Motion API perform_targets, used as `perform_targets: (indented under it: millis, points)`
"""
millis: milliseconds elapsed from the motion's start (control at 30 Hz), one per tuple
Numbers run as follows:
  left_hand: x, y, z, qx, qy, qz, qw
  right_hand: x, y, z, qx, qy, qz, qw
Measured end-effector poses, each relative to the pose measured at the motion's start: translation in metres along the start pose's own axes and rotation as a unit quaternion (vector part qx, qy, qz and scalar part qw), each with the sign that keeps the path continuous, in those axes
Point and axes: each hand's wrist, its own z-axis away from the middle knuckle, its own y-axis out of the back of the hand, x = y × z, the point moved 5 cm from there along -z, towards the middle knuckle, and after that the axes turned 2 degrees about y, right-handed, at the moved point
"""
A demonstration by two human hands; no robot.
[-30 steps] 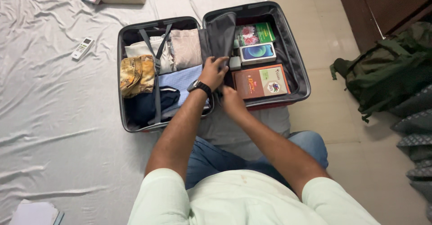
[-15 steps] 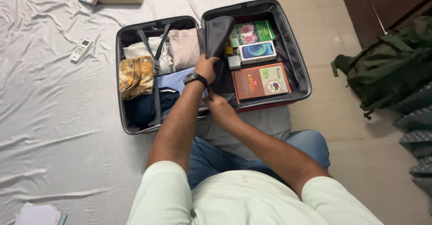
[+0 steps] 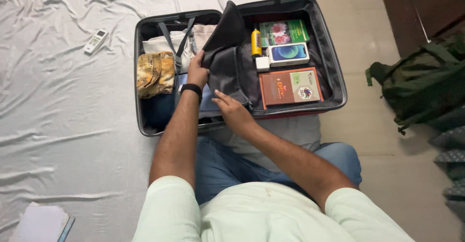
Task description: The person folds a yellow patterned cloth by hand, places it into a suitcase among other clothes and boxes, and then fastens the internal luggage straps and a mesh divider.
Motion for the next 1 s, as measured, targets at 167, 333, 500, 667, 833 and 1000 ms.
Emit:
perform_targets:
  millis: [167,333,500,667,833,1000]
  points:
    - [-0.020,0.020,0.018,0.028,0.044,-0.004,0.999,0.000,-0.021,-0.003,-0.029,0.024,-0.014,0.999]
    - [-0.030,0.036,0.037,0.061,0.169,0.009,0.984,-0.005,-0.030,-0.007,-0.035,0.029,-0.033,0.998]
    - [-0.042,0.042,0.033,0.053,0.115,0.010,0.992,-0.012,-0.030,-0.019,-0.006,0.057,-0.028,0.998]
    - [-0.025,0.046,0.044,-0.020,0.071,-0.085,0.994,0.005,-0.049,-0.023,-0.135,-0.017,-0.170,0.976]
    - [-0.011,0.051,0.054,-0.014,0.093,-0.114,0.989,0.047,-0.026,-0.015,0.084,-0.105,0.008,0.991]
    - [0.003,0.052,0.055,0.041,0.058,-0.200,0.977,0.078,-0.031,0.000,0.053,-0.304,0.050,0.950]
